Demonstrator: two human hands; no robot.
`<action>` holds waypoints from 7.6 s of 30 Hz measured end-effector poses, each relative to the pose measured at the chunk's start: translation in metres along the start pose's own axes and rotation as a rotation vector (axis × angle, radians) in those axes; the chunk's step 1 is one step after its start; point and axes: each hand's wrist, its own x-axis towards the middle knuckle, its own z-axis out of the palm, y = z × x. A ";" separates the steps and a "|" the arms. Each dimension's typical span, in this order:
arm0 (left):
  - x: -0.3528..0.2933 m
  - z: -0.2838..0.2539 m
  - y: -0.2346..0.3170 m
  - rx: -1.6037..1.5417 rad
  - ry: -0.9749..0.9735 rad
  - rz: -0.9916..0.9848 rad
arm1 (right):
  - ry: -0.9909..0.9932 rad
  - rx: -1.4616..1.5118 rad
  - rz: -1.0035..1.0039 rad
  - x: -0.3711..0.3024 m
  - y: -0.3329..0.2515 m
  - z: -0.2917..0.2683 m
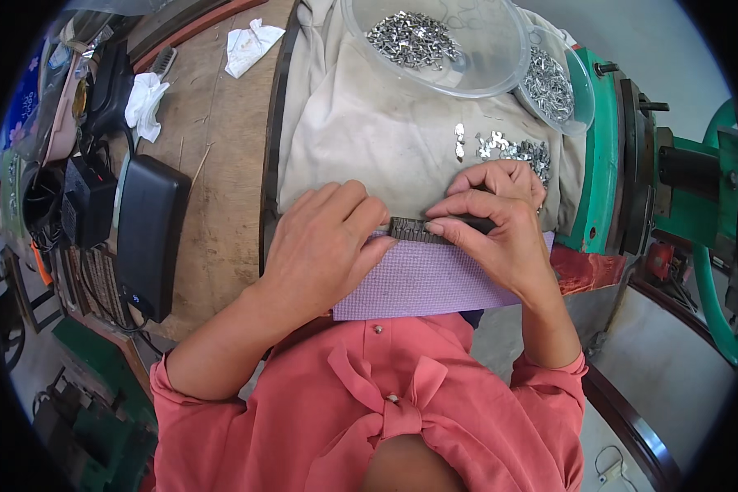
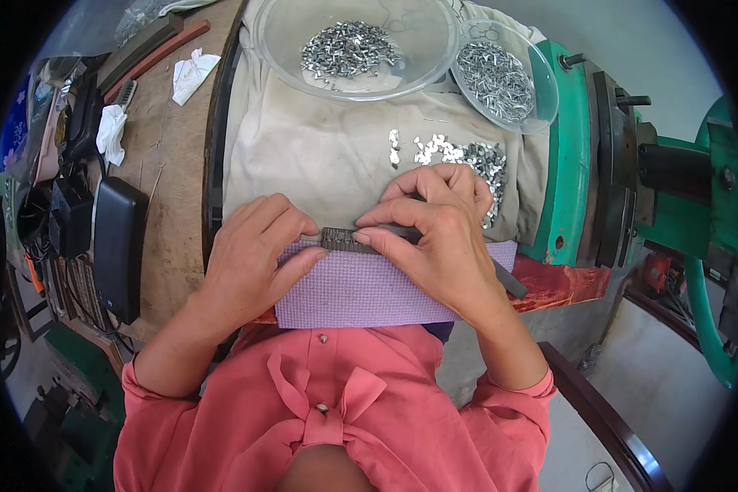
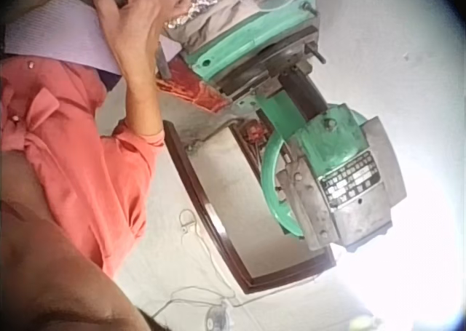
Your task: The person arranges small silver metal pieces into a rectangular grid on a purple mat. They then use a metal bar to press the pieces together and place the assembled unit into a green press machine. The person operates the machine lever to press the unit and removes the finished component.
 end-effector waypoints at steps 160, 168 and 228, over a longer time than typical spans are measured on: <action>-0.002 0.010 -0.002 -0.013 0.039 0.043 | 0.778 -0.109 0.340 -0.147 0.044 0.007; 0.001 0.010 -0.001 -0.019 0.014 0.023 | 0.571 -0.134 -0.128 -0.076 -0.001 0.013; 0.003 0.000 0.000 -0.070 -0.084 0.010 | 0.036 -0.106 -0.167 0.011 0.020 -0.014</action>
